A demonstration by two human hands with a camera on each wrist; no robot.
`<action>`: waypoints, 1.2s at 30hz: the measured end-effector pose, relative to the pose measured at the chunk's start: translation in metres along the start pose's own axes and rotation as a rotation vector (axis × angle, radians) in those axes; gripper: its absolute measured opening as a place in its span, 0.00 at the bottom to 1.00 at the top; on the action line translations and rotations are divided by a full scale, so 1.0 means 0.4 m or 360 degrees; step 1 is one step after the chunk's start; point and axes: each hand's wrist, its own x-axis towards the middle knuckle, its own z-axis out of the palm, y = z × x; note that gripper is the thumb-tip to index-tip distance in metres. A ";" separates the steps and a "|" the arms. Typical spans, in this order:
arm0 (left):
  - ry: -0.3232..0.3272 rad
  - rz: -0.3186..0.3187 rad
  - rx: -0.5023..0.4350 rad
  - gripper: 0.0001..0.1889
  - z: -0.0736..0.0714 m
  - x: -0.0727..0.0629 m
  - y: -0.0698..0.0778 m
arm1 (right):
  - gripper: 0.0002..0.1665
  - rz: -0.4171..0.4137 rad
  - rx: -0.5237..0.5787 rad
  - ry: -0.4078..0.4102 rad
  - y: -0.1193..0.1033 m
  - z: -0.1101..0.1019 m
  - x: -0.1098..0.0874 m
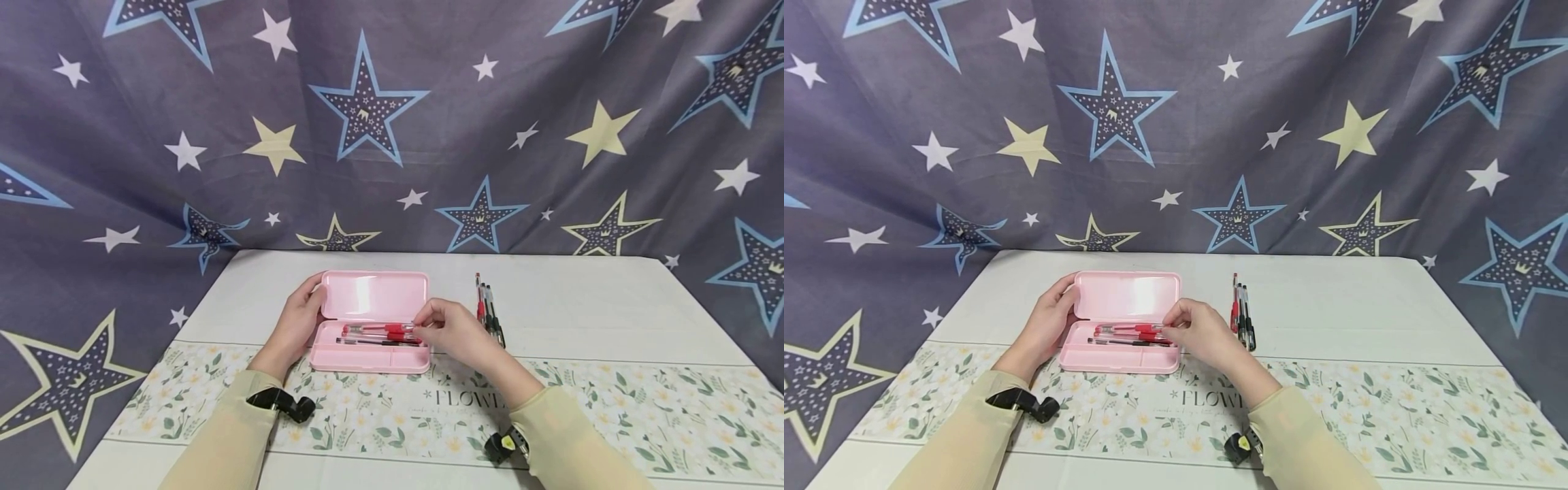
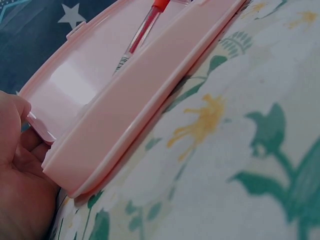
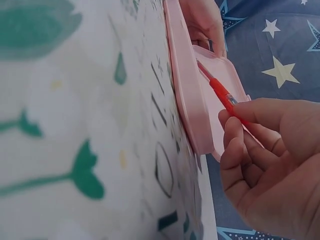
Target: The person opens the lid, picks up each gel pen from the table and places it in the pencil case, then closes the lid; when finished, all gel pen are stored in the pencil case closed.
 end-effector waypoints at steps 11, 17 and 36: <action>-0.0002 0.0005 0.0003 0.25 -0.004 -0.001 -0.001 | 0.07 0.0042 -0.0102 0.0102 -0.002 -0.014 0.002; 0.0011 -0.0030 0.0021 0.26 -0.002 -0.004 0.005 | 0.07 0.0075 -0.0104 0.0152 0.000 -0.037 0.001; 0.0015 -0.0024 0.0029 0.25 0.001 -0.002 0.006 | 0.14 0.0074 -0.0162 0.0413 0.034 -0.195 -0.065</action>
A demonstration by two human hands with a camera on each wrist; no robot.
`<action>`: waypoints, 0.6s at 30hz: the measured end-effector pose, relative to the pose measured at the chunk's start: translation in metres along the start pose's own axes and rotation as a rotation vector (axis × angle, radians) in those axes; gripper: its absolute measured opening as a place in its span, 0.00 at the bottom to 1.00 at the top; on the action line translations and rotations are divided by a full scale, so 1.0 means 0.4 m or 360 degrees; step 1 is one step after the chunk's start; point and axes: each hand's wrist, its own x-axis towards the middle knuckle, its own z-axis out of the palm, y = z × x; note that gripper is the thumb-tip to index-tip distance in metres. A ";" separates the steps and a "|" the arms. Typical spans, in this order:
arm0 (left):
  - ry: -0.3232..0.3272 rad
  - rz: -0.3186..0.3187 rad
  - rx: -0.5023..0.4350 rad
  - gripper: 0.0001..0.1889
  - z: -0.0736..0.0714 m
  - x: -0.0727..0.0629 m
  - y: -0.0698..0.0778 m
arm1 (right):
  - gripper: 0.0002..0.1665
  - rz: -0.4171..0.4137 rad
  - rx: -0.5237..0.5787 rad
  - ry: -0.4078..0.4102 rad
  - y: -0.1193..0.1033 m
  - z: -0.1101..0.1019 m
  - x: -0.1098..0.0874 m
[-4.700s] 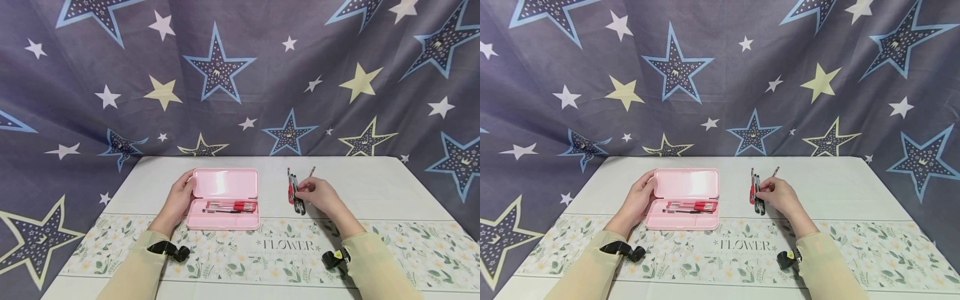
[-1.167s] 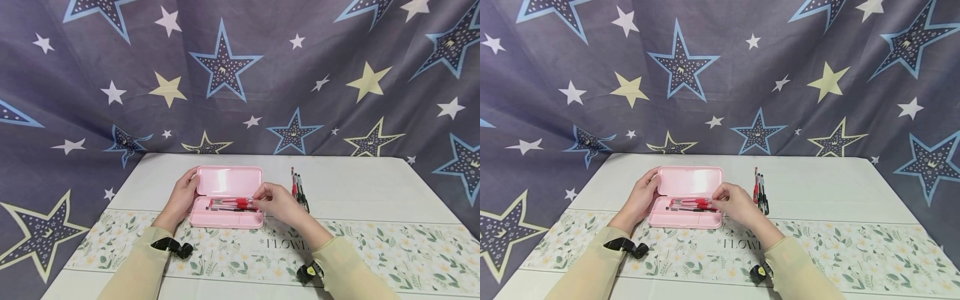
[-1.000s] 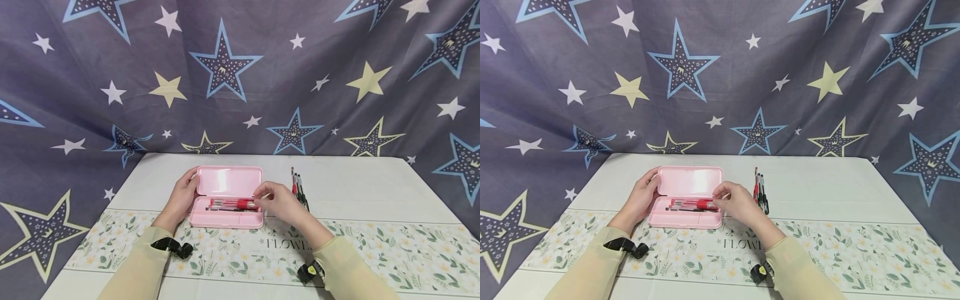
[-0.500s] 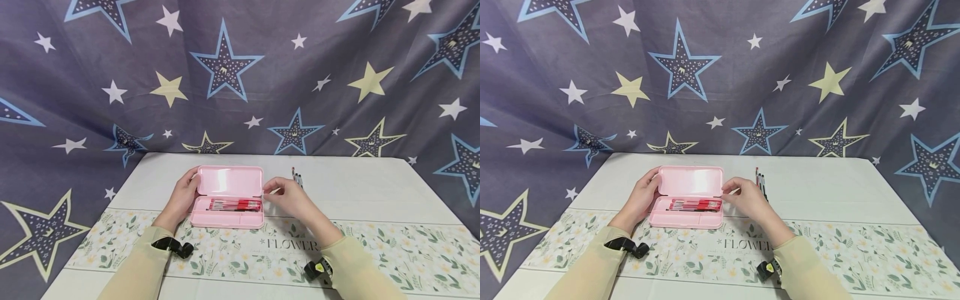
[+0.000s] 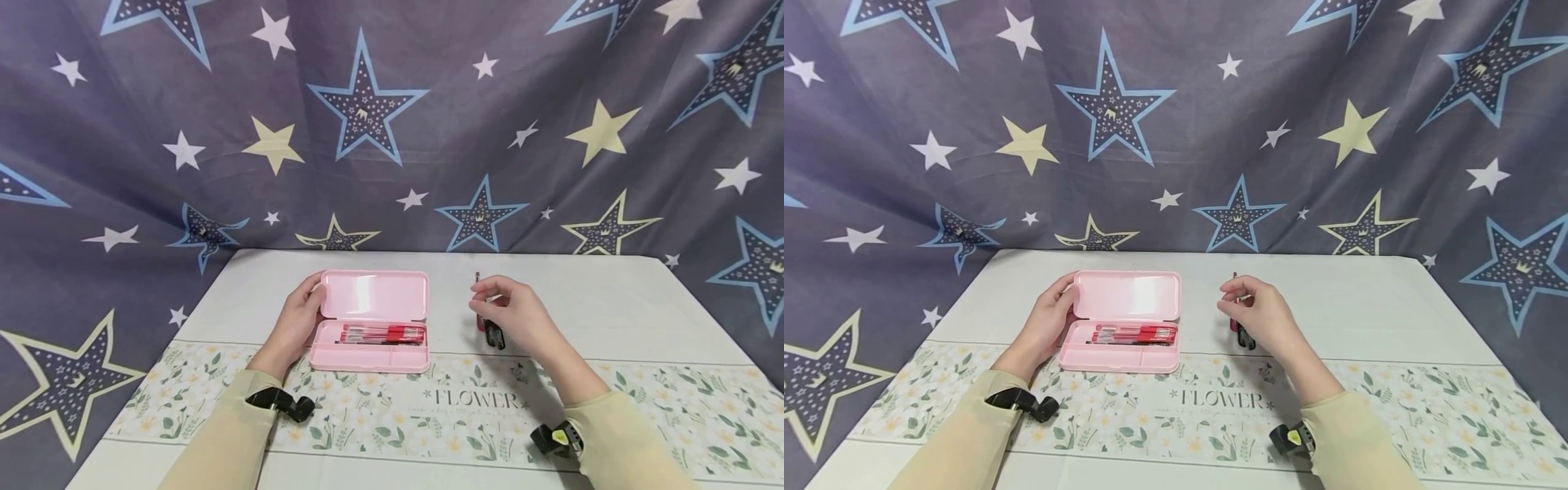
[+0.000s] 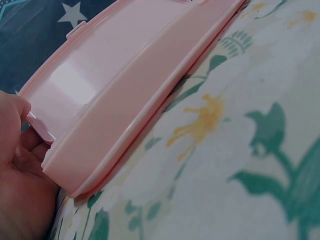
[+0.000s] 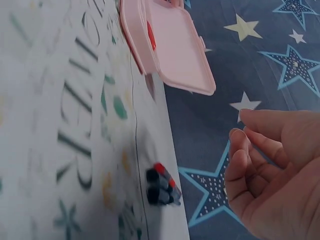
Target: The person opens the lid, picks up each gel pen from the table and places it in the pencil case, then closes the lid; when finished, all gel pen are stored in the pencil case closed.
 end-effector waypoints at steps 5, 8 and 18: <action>0.0001 -0.0010 0.0001 0.25 -0.001 -0.001 0.001 | 0.16 0.0023 -0.0003 0.0038 0.017 -0.028 -0.011; 0.0012 -0.0028 0.0036 0.26 -0.002 -0.001 0.001 | 0.19 0.0045 -0.0018 0.0050 0.030 -0.037 -0.017; 0.0024 -0.0065 0.0085 0.26 0.000 -0.002 0.003 | 0.24 0.0081 -0.0013 0.0029 0.086 -0.058 -0.015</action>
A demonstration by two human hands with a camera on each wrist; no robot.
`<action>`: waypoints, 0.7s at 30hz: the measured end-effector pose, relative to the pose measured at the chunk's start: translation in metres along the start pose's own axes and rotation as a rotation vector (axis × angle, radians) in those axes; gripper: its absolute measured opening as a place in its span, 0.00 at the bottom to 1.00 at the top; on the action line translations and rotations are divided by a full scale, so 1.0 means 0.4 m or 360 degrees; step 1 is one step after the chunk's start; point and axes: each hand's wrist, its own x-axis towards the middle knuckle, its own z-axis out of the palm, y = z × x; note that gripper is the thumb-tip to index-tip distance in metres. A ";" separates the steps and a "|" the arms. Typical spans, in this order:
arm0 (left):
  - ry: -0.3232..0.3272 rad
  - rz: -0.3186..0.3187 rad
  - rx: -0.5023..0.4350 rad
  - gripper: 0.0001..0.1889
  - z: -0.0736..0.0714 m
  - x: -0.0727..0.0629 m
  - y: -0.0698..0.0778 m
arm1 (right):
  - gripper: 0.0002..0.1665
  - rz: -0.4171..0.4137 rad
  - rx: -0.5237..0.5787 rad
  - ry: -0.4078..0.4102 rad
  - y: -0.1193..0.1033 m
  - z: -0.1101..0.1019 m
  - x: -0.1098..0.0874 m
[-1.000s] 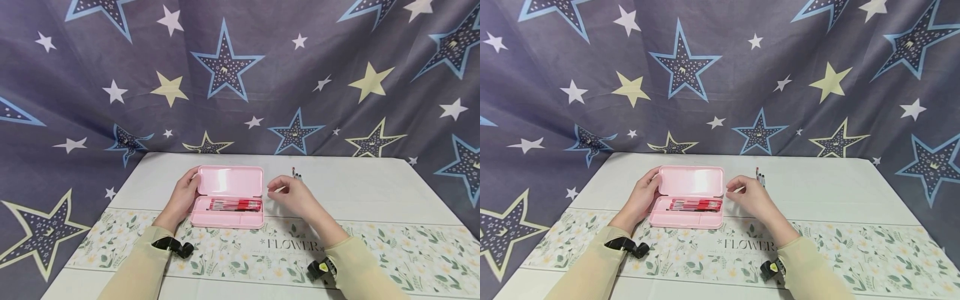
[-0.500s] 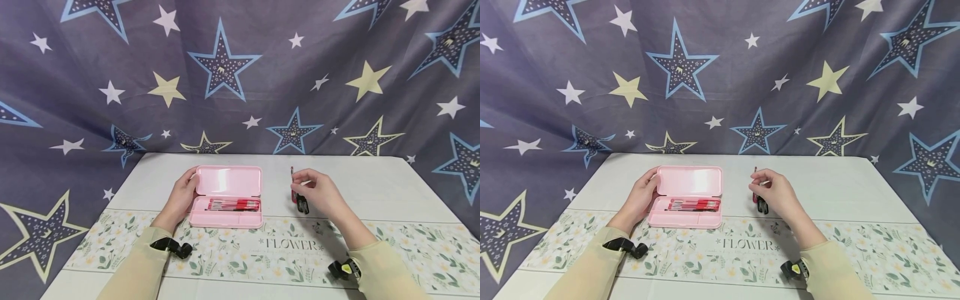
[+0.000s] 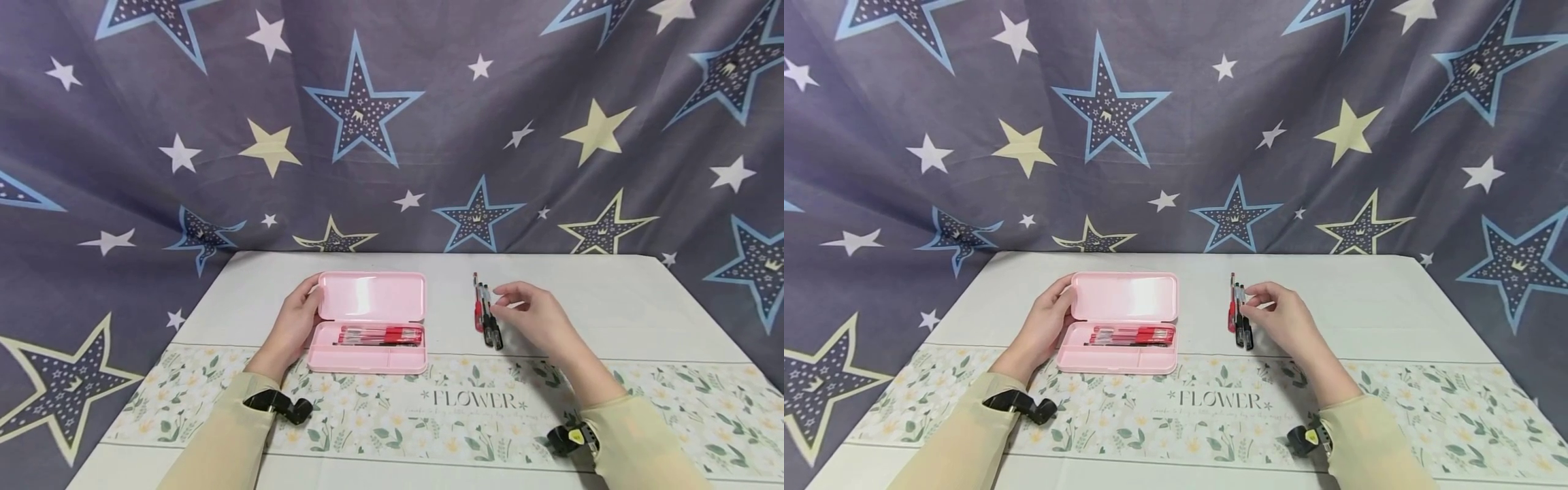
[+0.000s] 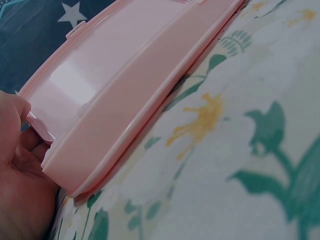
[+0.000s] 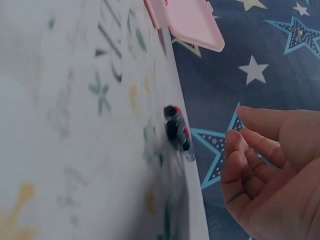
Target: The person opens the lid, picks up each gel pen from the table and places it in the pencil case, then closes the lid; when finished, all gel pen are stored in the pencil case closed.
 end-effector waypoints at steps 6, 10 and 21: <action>-0.0006 0.0002 -0.0018 0.26 0.004 0.001 0.002 | 0.29 0.0111 -0.0029 -0.0100 0.041 -0.006 0.002; -0.0013 0.0009 -0.0038 0.26 0.005 0.001 0.002 | 0.31 0.0161 -0.0022 -0.0162 0.061 -0.010 0.004; -0.0011 0.0009 -0.0024 0.26 -0.002 -0.004 0.003 | 0.37 0.0199 -0.0015 -0.0274 0.067 -0.004 0.004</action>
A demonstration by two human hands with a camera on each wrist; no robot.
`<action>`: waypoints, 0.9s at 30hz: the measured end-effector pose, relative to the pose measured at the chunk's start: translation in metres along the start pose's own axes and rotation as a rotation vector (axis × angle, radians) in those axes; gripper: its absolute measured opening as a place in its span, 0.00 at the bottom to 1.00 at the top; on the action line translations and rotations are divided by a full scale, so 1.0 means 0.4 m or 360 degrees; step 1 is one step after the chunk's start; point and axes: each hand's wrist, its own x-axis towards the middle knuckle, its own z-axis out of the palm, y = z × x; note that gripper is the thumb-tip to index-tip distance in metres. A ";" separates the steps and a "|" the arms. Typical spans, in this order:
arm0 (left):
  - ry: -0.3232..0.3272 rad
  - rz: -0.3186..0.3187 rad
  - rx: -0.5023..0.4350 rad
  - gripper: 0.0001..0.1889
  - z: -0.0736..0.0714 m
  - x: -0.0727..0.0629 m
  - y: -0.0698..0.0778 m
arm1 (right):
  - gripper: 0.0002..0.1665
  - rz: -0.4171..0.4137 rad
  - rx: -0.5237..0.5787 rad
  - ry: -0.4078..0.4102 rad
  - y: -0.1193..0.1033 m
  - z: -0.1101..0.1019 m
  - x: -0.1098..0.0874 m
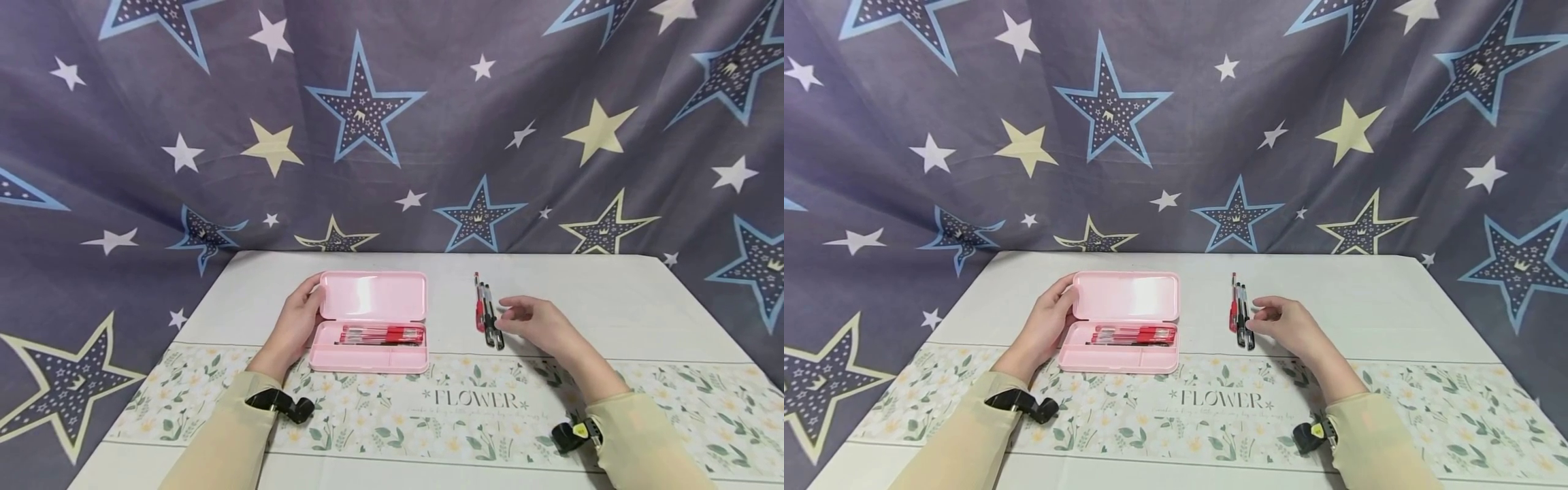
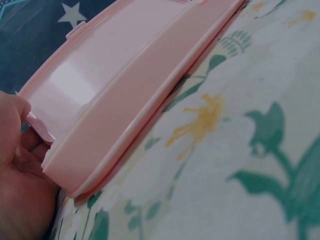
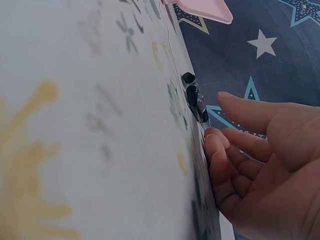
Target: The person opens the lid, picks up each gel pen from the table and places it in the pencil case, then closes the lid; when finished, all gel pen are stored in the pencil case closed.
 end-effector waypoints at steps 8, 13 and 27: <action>-0.0002 -0.0003 -0.0004 0.26 0.000 0.001 -0.002 | 0.40 0.0022 0.0025 -0.0065 0.003 0.002 0.000; 0.0003 -0.0003 0.0008 0.26 0.000 0.001 -0.004 | 0.45 0.0023 0.0067 -0.0127 0.004 0.004 0.000; -0.0002 0.0013 -0.0012 0.26 0.000 0.005 -0.008 | 0.46 0.0008 0.0001 -0.0164 0.000 0.003 0.002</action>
